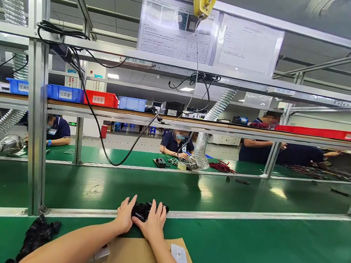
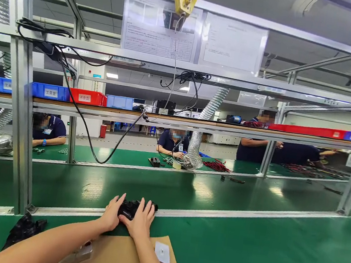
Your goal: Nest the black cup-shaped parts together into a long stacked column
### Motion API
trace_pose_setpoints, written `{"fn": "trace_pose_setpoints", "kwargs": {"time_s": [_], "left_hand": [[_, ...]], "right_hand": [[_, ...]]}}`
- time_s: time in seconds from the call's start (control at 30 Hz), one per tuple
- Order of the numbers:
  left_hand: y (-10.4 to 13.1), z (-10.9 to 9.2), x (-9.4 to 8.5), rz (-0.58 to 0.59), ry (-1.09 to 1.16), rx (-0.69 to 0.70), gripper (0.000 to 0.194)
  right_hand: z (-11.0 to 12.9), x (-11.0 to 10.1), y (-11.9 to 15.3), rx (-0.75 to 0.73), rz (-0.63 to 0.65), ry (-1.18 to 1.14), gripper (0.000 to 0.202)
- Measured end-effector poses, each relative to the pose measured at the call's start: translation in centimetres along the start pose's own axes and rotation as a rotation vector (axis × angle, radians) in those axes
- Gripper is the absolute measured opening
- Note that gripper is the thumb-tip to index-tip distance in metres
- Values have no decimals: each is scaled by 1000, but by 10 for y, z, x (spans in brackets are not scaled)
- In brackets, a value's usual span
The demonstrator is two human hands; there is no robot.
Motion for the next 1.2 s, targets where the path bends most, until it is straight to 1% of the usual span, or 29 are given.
{"fn": "trace_pose_setpoints", "kwargs": {"time_s": [0.07, 0.17, 0.27, 0.37, 0.47, 0.6, 0.7, 0.77, 0.83, 0.93, 1.0, 1.07, 1.1, 1.13, 1.2], "left_hand": [[-17, 5, 1, -35, 6, 29, 81], [-45, 12, 3, -89, 27, 55, 70], [-70, 17, 5, -134, 59, 94, 64], [-90, 21, 3, -170, 85, 122, 61], [-104, 25, -1, -212, 88, 94, 60], [-111, 28, 1, -243, 81, 33, 57], [-106, 26, 4, -214, 93, 53, 57], [-101, 22, 2, -194, 103, 65, 58], [-97, 17, -5, -187, 108, 55, 61], [-80, 8, -22, -187, 105, 30, 66], [-53, 4, -35, -178, 100, 57, 66], [-10, 5, -48, -149, 94, 157, 60], [18, 9, -53, -127, 92, 222, 56], [48, 13, -56, -93, 85, 319, 54], [113, 22, -59, -11, -8, 662, 50]], "right_hand": [[6, 10, -14, 28, -27, 7, 113], [12, 22, -36, 65, -57, 22, 105], [13, 31, -58, 83, -82, 40, 99], [9, 38, -74, 114, -95, 52, 98], [5, 42, -85, 148, -102, 63, 100], [2, 43, -90, 178, -106, 89, 100], [2, 43, -89, 198, -104, 114, 100], [2, 43, -89, 214, -98, 131, 99], [2, 42, -90, 235, -89, 146, 100], [0, 38, -94, 268, -73, 167, 106], [-2, 34, -98, 284, -55, 179, 109], [-4, 31, -103, 290, -24, 191, 110], [-5, 29, -106, 292, -2, 197, 109], [-6, 28, -109, 296, 24, 202, 108], [-8, 25, -115, 316, 91, 211, 107]]}}
Point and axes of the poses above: each hand's wrist, its own y-axis away from the middle knuckle, its own x-axis out of the palm, z = x × y, the point moved 2 cm from there along -y, towards the middle knuckle, and after that the axes turned 5 degrees about -x, right-handed, at the moved point
